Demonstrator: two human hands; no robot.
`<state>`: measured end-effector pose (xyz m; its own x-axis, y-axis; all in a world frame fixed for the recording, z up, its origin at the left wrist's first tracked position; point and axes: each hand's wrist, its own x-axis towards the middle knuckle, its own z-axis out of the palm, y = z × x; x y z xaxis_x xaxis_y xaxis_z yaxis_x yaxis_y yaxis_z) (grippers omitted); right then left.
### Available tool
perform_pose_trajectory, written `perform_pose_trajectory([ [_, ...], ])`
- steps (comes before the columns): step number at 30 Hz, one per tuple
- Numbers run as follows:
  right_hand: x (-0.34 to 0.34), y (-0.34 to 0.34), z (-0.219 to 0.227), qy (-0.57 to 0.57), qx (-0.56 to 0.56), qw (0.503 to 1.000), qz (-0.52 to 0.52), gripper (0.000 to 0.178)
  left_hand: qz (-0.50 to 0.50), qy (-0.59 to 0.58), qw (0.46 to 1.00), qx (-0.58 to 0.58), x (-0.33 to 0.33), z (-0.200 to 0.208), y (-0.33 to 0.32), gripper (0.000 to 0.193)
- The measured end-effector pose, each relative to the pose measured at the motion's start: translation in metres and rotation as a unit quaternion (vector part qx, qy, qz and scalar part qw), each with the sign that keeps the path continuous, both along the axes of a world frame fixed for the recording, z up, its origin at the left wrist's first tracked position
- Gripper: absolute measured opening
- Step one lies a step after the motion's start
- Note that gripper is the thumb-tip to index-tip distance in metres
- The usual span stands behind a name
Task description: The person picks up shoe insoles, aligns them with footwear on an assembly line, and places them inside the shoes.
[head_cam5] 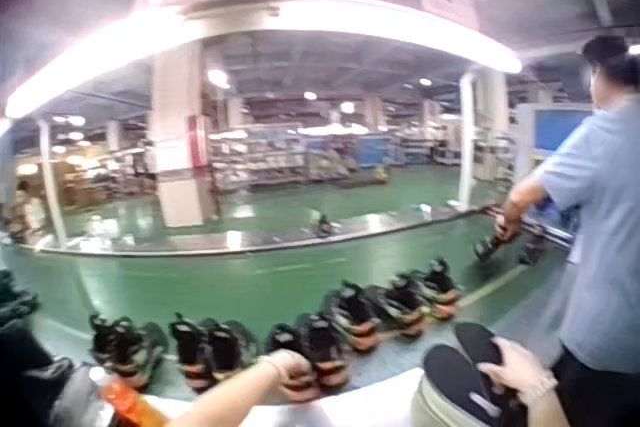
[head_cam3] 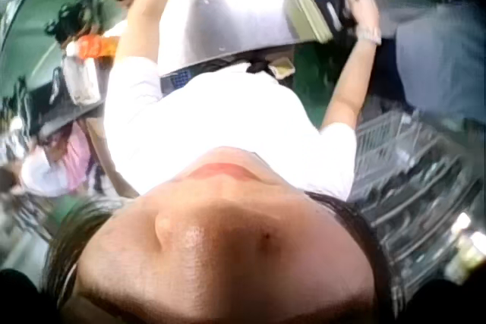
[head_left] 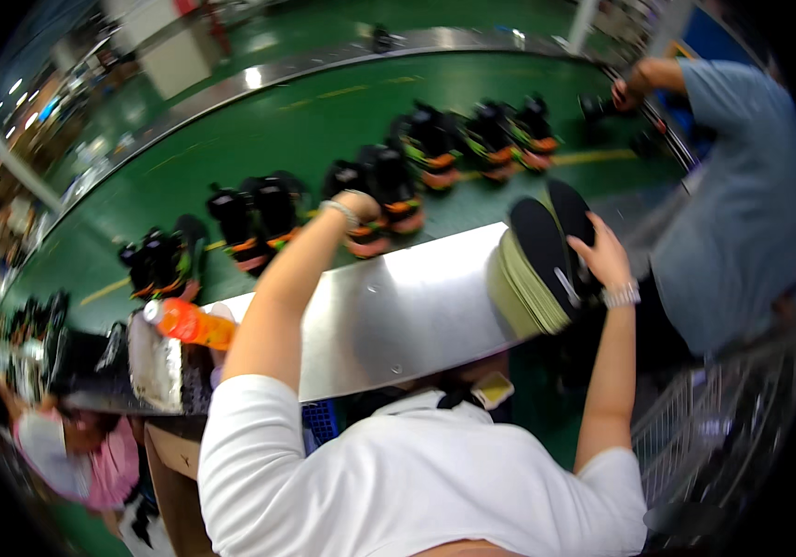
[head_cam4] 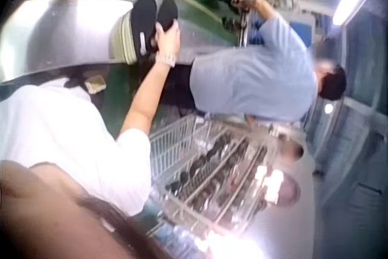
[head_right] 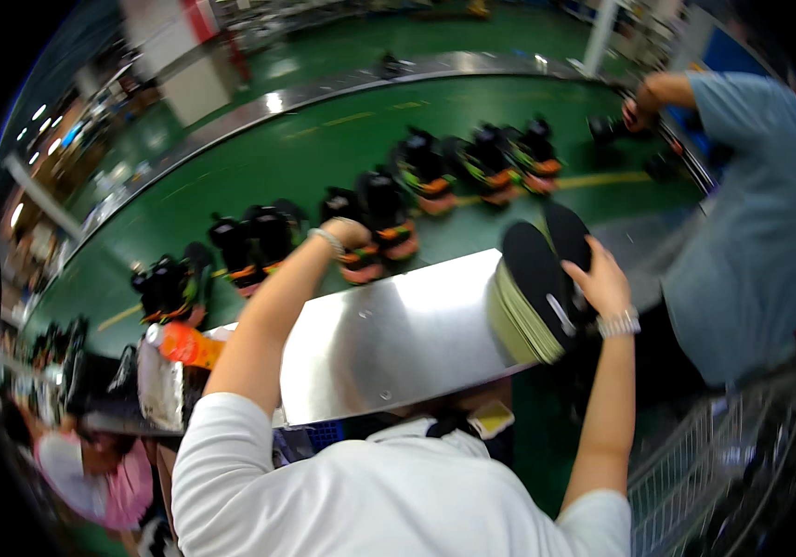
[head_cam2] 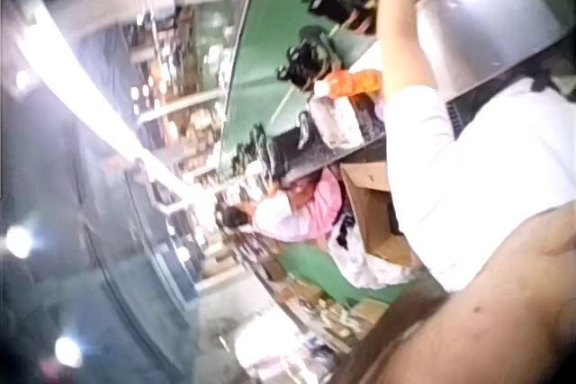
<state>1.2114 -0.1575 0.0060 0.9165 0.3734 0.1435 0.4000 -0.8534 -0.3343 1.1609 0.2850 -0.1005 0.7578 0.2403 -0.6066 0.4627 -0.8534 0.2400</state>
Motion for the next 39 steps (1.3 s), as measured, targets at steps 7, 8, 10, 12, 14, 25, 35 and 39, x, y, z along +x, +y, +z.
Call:
perform_pose_trajectory([
  [7,-0.014,-0.001,0.034,0.088,-0.174,0.979,-0.057,0.083,-0.147,-0.193,0.942,0.233,-0.033,0.083,-0.023,0.021],
  [8,-0.014,-0.004,0.033,0.076,-0.17,0.981,-0.058,0.084,-0.127,-0.281,0.927,0.215,-0.039,0.095,-0.046,0.021],
  [10,-0.008,-0.004,0.03,0.056,-0.167,0.982,-0.065,0.083,-0.155,-0.389,0.901,0.114,-0.036,0.096,-0.073,0.031],
  [12,0.004,0.007,0.028,0.059,-0.16,0.983,-0.075,0.083,-0.16,-0.358,0.91,0.133,-0.026,0.074,-0.074,0.035],
  [14,0.01,0.011,0.028,0.087,-0.17,0.979,-0.071,0.081,-0.148,-0.264,0.94,0.156,-0.016,0.062,-0.075,0.037],
  [25,0.024,-0.006,0.034,0.088,-0.176,0.98,-0.013,0.086,0.074,-0.613,0.782,0.08,-0.038,0.06,-0.075,0.043],
  [35,0.0,0.034,0.084,-0.037,0.019,0.999,-0.014,0.051,0.069,-0.477,0.875,0.037,-0.021,0.04,-0.03,0.04],
  [39,0.009,0.128,0.043,0.362,0.156,0.886,0.246,0.029,0.044,-0.446,0.894,-0.019,-0.021,0.042,-0.026,0.046],
])
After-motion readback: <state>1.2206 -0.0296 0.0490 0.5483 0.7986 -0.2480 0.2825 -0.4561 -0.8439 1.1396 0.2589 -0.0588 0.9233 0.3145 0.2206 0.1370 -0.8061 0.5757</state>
